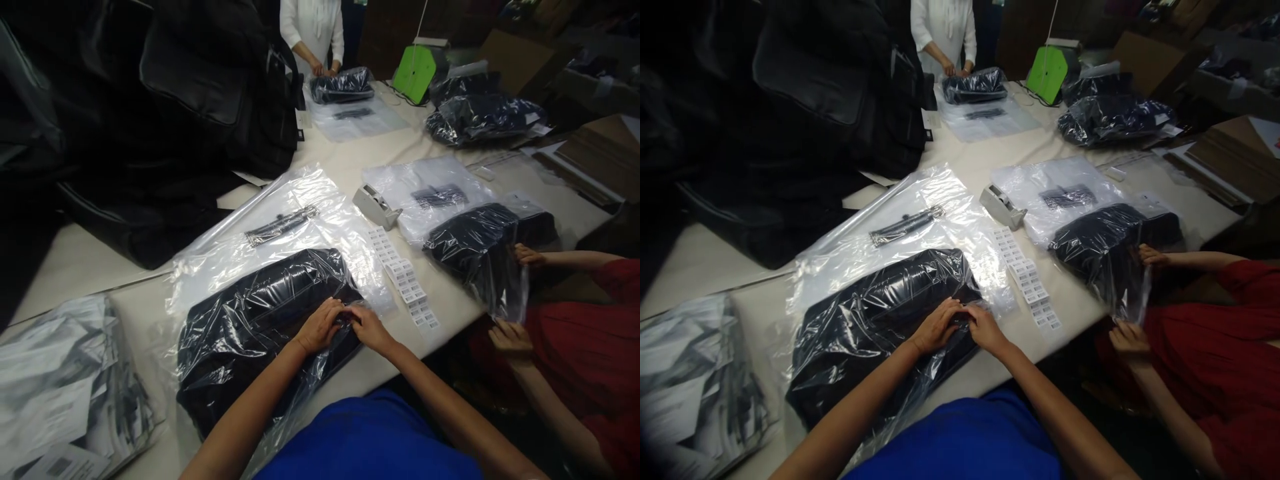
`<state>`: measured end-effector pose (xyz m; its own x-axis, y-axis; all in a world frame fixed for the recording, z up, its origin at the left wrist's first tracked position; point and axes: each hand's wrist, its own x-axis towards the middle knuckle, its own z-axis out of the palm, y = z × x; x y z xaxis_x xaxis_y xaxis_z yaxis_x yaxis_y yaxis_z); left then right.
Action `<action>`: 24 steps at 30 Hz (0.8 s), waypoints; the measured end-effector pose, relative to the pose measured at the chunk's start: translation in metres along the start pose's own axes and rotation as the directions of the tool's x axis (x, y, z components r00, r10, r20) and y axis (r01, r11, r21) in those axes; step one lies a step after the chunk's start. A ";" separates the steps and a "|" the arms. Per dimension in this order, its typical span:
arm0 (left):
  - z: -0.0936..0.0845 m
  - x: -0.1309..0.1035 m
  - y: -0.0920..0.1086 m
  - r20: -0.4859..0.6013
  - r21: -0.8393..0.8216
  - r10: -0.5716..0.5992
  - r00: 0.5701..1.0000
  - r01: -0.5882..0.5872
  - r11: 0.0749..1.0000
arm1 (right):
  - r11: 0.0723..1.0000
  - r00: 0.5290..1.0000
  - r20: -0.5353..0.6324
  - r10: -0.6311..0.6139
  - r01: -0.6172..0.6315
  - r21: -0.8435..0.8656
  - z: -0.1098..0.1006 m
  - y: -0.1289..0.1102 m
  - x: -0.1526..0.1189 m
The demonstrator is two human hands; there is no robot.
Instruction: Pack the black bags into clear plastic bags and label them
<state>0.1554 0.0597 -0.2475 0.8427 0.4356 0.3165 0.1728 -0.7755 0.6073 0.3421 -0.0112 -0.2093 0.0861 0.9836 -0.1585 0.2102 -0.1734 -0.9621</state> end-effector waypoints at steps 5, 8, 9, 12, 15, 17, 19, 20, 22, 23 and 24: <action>-0.001 -0.001 0.003 -0.041 0.003 -0.029 0.999 0.029 1.000 | 0.946 0.993 0.080 -0.087 0.107 -0.305 -0.017 -0.005 0.017; -0.002 0.000 0.004 -0.043 0.020 -0.035 0.998 0.036 0.999 | 0.913 0.996 -0.087 0.022 -0.055 -0.403 -0.014 -0.008 0.030; -0.002 0.000 0.004 -0.036 0.030 -0.029 0.999 0.030 0.999 | 0.905 0.989 -0.133 0.057 -0.108 -0.412 -0.011 -0.008 0.034; -0.002 -0.001 0.001 0.002 0.097 0.025 1.000 -0.025 0.995 | 0.907 0.958 -0.172 0.231 -0.276 -0.318 -0.005 -0.006 0.043; -0.001 -0.005 -0.001 0.064 0.230 0.098 0.993 -0.110 0.967 | 0.907 0.907 -0.127 0.402 -0.413 -0.079 -0.001 -0.001 0.047; 0.000 -0.009 -0.003 0.089 0.307 0.127 0.988 -0.148 0.940 | 0.901 0.893 -0.125 0.433 -0.434 0.020 0.001 0.000 0.048; 0.002 -0.013 -0.004 0.077 0.359 0.145 0.986 -0.164 0.919 | 0.902 0.891 -0.145 0.431 -0.429 0.049 0.004 -0.001 0.047; 0.003 -0.014 -0.004 0.062 0.378 0.151 0.987 -0.164 0.911 | 0.904 0.890 -0.156 0.428 -0.424 0.059 0.006 -0.002 0.047; 0.005 -0.015 -0.004 0.026 0.406 0.153 0.988 -0.151 0.901 | 0.905 0.891 -0.157 0.425 -0.418 0.076 0.007 -0.005 0.044; 0.006 -0.015 -0.003 0.010 0.417 0.155 0.988 -0.145 0.897 | 0.904 0.896 -0.120 0.427 -0.418 0.088 0.004 -0.008 0.043; 0.006 -0.014 -0.002 0.002 0.429 0.156 0.988 -0.142 0.892 | 0.902 0.905 -0.044 0.424 -0.418 0.105 -0.001 -0.010 0.043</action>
<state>0.1461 0.0527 -0.2574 0.8606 0.3083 0.4055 0.2535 -0.9497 0.1839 0.3449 0.0326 -0.2062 0.2102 0.8140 -0.5415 0.0513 -0.5623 -0.8253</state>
